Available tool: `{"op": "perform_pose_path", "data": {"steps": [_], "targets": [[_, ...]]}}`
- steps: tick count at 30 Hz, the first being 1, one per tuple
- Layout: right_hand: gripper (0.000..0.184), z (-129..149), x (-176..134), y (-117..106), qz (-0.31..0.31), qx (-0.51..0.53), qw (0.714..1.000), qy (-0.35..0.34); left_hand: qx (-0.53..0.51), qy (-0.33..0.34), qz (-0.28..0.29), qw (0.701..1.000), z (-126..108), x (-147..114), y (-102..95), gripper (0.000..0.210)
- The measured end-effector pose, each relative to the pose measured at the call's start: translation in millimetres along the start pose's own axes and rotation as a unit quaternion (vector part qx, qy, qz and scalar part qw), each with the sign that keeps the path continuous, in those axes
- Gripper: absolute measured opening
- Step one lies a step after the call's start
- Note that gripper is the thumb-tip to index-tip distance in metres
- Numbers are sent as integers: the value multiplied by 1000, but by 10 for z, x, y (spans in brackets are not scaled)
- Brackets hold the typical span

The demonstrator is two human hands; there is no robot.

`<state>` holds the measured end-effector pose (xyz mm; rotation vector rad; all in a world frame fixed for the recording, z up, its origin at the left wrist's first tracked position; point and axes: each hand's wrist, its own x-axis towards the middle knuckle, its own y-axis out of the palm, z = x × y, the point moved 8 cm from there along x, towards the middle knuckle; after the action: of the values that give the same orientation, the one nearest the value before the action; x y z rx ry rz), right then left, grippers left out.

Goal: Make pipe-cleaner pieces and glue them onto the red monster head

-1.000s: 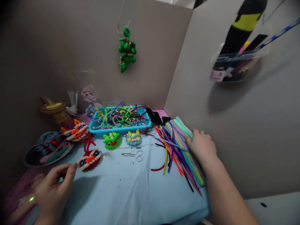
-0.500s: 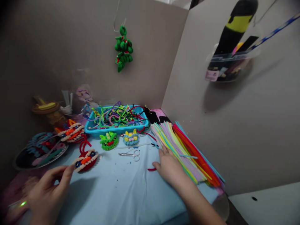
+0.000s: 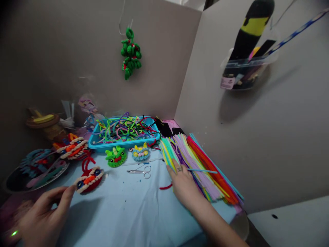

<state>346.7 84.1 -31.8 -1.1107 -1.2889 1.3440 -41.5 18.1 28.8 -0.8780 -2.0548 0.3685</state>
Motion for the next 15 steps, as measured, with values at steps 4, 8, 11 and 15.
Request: {"op": "perform_pose_path", "data": {"steps": [4,8,11,15], "targets": [[62,-308,85,14,-44,48,998,11,10,-30,19,999,2,3,15,27],[57,-882,193,-147,-99,128,986,37,6,-25,-1,1000,-37,12,-24,27],[54,-1094,195,-233,-117,166,978,45,5,-7,-10,1000,-86,11,-36,27],[51,-1065,99,-313,-140,214,966,40,6,-13,-3,1000,-112,14,-44,24]]}}
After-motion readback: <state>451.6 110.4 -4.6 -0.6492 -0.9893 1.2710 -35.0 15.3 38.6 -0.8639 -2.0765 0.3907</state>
